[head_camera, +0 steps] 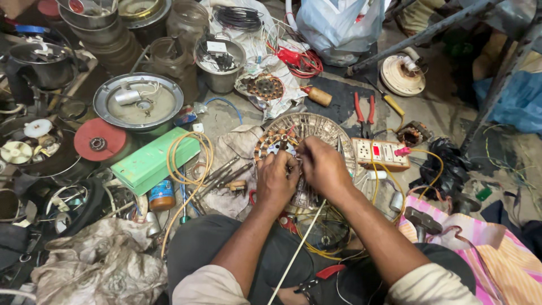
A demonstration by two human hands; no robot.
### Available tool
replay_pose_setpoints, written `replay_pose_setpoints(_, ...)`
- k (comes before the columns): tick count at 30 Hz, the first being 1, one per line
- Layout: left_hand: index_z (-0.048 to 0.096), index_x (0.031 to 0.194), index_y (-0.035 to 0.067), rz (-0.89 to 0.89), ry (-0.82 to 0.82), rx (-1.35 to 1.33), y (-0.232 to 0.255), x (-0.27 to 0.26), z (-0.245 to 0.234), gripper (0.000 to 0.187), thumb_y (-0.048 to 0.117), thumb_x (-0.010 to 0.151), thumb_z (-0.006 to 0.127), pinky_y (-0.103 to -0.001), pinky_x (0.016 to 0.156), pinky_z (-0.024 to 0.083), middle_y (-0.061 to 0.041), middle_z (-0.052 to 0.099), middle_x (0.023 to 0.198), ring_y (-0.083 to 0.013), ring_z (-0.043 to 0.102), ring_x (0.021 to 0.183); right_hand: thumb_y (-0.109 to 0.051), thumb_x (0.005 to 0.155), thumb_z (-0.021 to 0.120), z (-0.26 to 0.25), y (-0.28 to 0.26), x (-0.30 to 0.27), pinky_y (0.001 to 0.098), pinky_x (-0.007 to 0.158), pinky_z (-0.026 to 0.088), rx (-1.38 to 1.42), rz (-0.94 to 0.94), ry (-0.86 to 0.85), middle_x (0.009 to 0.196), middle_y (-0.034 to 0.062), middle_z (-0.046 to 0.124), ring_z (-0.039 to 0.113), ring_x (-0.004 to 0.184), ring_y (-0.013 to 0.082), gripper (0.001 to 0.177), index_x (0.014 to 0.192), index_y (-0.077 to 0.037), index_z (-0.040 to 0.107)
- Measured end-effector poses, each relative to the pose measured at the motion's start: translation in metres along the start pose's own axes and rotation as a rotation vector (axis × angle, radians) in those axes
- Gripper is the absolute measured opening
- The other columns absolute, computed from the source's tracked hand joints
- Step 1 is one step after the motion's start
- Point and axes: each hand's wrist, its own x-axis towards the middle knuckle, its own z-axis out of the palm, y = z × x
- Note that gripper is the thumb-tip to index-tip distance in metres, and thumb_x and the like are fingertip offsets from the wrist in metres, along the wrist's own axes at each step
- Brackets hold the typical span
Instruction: The person works on a ceiling fan motor, using a screwdriver to tighten components and handling wires and pliers while sitting on the floor.
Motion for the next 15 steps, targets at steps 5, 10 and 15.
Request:
replay_pose_setpoints(5, 0.058, 0.091, 0.011, -0.007, 0.003, 0.013, 0.000, -0.001, 0.001, 0.023, 0.005, 0.079, 0.077, -0.046, 0.080, 0.042, -0.002, 0.069, 0.084, -0.0293, 0.063, 0.086, 0.006, 0.091, 0.063, -0.021, 0.012, -0.003, 0.0320, 0.078, 0.057, 0.183, 0.007, 0.187, 0.098, 0.0098, 0.072, 0.072, 0.088, 0.0217, 0.021, 0.104, -0.006, 0.074)
replay_pose_setpoints(10, 0.059, 0.090, 0.011, 0.003, 0.037, 0.018, 0.000, -0.002, 0.001, 0.021, 0.007, 0.081, 0.077, -0.045, 0.080, 0.043, -0.004, 0.068, 0.084, -0.0302, 0.063, 0.086, -0.002, 0.089, 0.072, -0.008, 0.026, -0.024, 0.0290, 0.075, 0.051, 0.311, 0.286, 0.264, 0.098, 0.0116, 0.068, 0.063, 0.085, 0.0195, 0.029, 0.118, -0.004, 0.074)
replay_pose_setpoints(15, 0.059, 0.090, 0.010, -0.014, 0.047, -0.005, 0.002, -0.002, -0.002, 0.022, 0.007, 0.079, 0.078, -0.045, 0.080, 0.044, -0.004, 0.068, 0.084, -0.0304, 0.064, 0.086, -0.013, 0.088, 0.074, 0.014, 0.036, -0.039, 0.0296, 0.075, 0.053, 0.247, 0.254, 0.202, 0.094, 0.0077, 0.071, 0.067, 0.083, 0.0176, 0.023, 0.109, -0.003, 0.076)
